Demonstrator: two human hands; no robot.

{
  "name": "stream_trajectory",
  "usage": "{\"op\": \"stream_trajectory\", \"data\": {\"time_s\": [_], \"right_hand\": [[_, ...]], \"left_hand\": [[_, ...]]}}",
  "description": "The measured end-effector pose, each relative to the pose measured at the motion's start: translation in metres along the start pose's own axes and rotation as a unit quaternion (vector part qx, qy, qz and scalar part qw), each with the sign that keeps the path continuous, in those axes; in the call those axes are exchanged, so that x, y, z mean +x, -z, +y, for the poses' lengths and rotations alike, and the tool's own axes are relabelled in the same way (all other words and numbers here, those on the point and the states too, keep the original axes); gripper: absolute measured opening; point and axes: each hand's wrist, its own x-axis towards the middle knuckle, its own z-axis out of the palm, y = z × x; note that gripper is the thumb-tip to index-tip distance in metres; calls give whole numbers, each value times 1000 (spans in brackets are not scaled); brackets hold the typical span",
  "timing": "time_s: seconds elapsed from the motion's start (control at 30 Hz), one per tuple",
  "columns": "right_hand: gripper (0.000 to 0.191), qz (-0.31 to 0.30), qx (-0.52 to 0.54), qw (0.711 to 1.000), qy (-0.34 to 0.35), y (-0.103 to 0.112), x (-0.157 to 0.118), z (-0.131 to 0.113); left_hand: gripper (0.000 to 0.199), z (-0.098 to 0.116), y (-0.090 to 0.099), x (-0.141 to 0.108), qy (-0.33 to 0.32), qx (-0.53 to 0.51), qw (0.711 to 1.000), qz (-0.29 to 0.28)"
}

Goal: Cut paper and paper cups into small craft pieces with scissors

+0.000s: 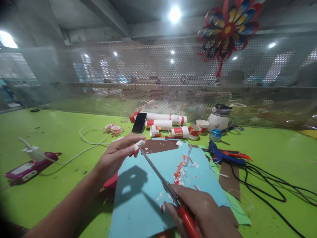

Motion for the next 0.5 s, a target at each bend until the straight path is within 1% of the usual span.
{"op": "stream_trajectory", "data": {"time_s": [0.17, 0.3, 0.37, 0.4, 0.5], "right_hand": [[16, -25, -1, 1000, -2, 6, 3, -4], [19, -77, 23, 997, -3, 7, 5, -6], [22, -90, 27, 996, -6, 7, 5, -5], [24, -84, 25, 996, -15, 7, 5, -5], [24, -38, 6, 997, -59, 7, 3, -2]], "left_hand": [[27, 0, 2, 0, 1, 24, 1000, -6], [25, -3, 2, 0, 0, 21, 1000, 9], [25, -4, 1, 0, -3, 2, 1000, 20], [25, -4, 0, 0, -7, -13, 1000, 26], [27, 0, -3, 1, -21, -69, 996, 46]]}}
